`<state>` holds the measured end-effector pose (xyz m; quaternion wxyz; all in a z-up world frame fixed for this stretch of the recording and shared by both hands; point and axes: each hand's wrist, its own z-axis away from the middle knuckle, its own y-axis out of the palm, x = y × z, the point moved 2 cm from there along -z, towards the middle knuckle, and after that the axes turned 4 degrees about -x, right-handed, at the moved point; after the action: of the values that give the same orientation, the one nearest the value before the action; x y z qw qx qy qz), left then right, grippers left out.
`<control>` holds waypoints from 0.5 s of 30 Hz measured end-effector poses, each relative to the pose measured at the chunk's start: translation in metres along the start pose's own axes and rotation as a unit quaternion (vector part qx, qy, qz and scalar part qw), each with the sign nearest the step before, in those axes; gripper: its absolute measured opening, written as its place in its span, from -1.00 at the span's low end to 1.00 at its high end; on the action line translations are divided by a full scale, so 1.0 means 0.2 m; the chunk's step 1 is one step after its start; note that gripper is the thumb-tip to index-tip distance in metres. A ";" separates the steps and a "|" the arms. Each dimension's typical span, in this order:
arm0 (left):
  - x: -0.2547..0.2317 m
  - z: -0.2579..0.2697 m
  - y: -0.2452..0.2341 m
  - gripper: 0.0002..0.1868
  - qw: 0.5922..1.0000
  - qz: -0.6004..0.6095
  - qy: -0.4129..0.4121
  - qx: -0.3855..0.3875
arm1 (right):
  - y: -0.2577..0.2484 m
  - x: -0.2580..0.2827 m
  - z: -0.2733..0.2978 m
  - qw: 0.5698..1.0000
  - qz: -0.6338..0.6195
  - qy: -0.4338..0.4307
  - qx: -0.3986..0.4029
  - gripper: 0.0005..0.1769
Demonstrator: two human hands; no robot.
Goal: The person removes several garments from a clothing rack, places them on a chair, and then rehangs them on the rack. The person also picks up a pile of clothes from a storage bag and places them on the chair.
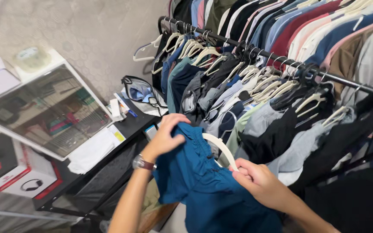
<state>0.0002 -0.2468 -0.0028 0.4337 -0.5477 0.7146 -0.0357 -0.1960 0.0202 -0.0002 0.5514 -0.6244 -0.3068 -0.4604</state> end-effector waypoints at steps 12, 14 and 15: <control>1.12 -0.85 0.39 -0.55 0.987 -0.100 -0.113 0.056 | 0.12 -0.10 -0.50 1.000 0.016 -0.004 -0.016 -0.82; 1.19 -0.97 0.48 -0.60 0.980 -0.090 -0.110 0.139 | 0.19 -0.08 -0.57 0.999 0.027 0.009 -0.021 -0.83; 1.20 -1.02 0.52 -0.62 0.976 -0.075 -0.089 0.183 | 0.22 -0.07 -0.62 0.999 0.033 0.015 -0.026 -0.83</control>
<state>-0.2180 -0.4878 -0.0708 0.5841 -0.5123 0.6117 -0.1492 -0.1908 -0.1077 -0.0346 0.5542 -0.6411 -0.2655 -0.4597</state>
